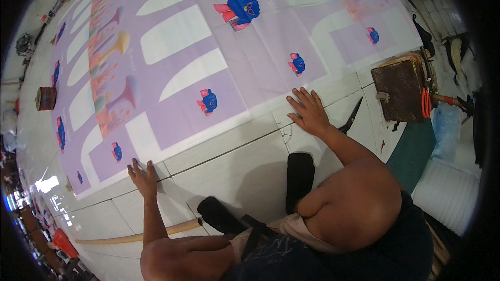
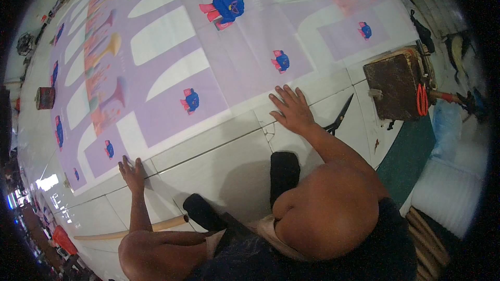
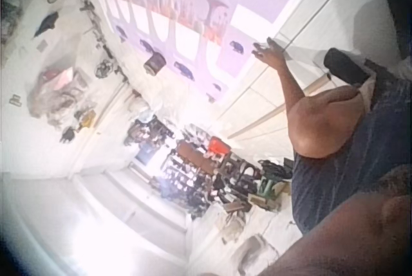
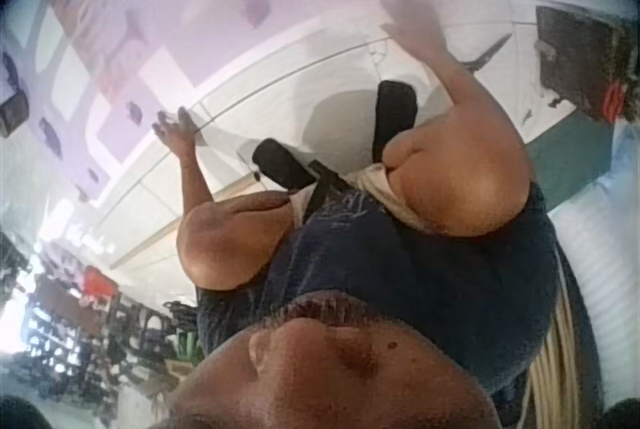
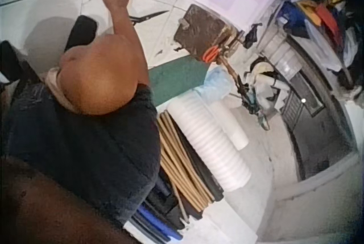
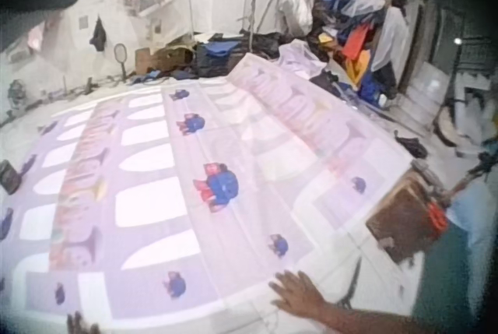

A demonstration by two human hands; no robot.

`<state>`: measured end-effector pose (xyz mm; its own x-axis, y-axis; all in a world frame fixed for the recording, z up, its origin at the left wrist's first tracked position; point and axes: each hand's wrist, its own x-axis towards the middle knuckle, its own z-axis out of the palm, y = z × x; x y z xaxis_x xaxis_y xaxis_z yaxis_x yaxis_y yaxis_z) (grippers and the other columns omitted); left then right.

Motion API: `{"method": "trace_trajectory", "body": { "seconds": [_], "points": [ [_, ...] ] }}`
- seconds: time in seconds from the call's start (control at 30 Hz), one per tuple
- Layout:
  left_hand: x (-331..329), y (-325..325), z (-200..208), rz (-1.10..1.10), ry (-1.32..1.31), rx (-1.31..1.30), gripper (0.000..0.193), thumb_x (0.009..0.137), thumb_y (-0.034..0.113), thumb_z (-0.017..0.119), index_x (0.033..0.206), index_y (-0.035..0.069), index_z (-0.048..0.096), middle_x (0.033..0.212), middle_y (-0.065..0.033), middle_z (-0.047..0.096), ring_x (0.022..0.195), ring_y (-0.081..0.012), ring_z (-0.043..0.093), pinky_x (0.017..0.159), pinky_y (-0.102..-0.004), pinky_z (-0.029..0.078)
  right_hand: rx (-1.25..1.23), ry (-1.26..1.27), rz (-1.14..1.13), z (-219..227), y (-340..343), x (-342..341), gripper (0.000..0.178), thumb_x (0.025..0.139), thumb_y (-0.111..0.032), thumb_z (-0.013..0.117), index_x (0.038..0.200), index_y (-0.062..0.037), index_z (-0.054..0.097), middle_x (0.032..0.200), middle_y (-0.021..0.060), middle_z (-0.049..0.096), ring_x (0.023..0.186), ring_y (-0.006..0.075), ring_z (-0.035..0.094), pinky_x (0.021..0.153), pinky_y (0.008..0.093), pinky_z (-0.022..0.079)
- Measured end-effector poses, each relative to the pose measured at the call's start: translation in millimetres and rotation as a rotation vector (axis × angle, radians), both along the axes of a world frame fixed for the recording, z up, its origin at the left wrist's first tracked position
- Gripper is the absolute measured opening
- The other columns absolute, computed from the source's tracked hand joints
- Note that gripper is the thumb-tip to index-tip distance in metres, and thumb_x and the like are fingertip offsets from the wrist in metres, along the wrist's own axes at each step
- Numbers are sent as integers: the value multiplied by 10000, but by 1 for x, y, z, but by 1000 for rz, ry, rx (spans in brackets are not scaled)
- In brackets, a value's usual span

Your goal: The person uses a wooden pole to flatten a large printed fabric sheet on the floor, cuts along a vertical line with shears, and then uses a heavy metal weight and a plastic squeegee tool to smooth and align the fabric edge.

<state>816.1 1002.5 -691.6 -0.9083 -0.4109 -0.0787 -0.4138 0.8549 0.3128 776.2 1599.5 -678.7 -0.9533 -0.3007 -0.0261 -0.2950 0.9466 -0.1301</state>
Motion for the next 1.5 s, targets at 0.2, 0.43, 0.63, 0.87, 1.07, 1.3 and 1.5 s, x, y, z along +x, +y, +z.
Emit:
{"method": "trace_trajectory", "body": {
  "seconds": [0.2,0.43,0.63,0.87,1.07,1.3,1.5],
  "points": [
    [2,-4,-1,1,30,-16,736,916,438,649,1473,35,386,1512,-354,253,1413,-489,250,1143,-529,254,-22,13,-5,0,-5,-1,534,935,-396,598,1395,-137,516,1492,124,412,1410,330,335,1150,541,232],
    [8,-4,-3,-1,99,-41,712,920,416,645,1460,22,401,1505,-349,278,1403,-501,262,1140,-534,254,-67,-2,-29,-2,-10,-3,528,931,-398,595,1373,-118,525,1486,150,405,1410,350,323,1151,562,218],
    [4,11,-3,89,310,97,678,932,333,642,1455,-4,374,1522,-297,271,1422,-434,255,1157,-498,244,-73,57,-62,0,-3,5,531,881,-300,665,1345,-78,534,1465,178,414,1366,373,363,1120,545,265],
    [42,-37,-1,500,479,144,446,959,242,612,1287,-45,516,1302,-224,467,1191,-313,464,985,-409,403,-107,21,37,10,-35,13,563,861,-216,673,1374,-72,493,1447,184,413,1358,401,358,1109,555,271],
    [72,12,0,310,475,296,190,914,115,614,1073,17,648,870,-109,614,763,-240,599,748,-344,502,-250,-81,290,10,-56,58,433,809,-209,721,1202,-64,613,1132,173,553,1045,370,522,920,495,401],
    [115,95,9,-274,204,281,217,836,150,670,1028,52,648,891,-148,604,839,-349,602,745,-438,499,-470,-437,644,24,-97,116,258,791,-272,771,773,-67,616,738,108,567,671,315,580,613,427,465],
    [130,139,19,-747,165,379,134,815,229,701,839,112,641,846,-87,552,802,-309,582,693,-416,493,-491,-481,627,21,-94,107,283,818,-255,744,712,-66,563,668,102,534,616,321,570,561,447,451]
  ]
}}
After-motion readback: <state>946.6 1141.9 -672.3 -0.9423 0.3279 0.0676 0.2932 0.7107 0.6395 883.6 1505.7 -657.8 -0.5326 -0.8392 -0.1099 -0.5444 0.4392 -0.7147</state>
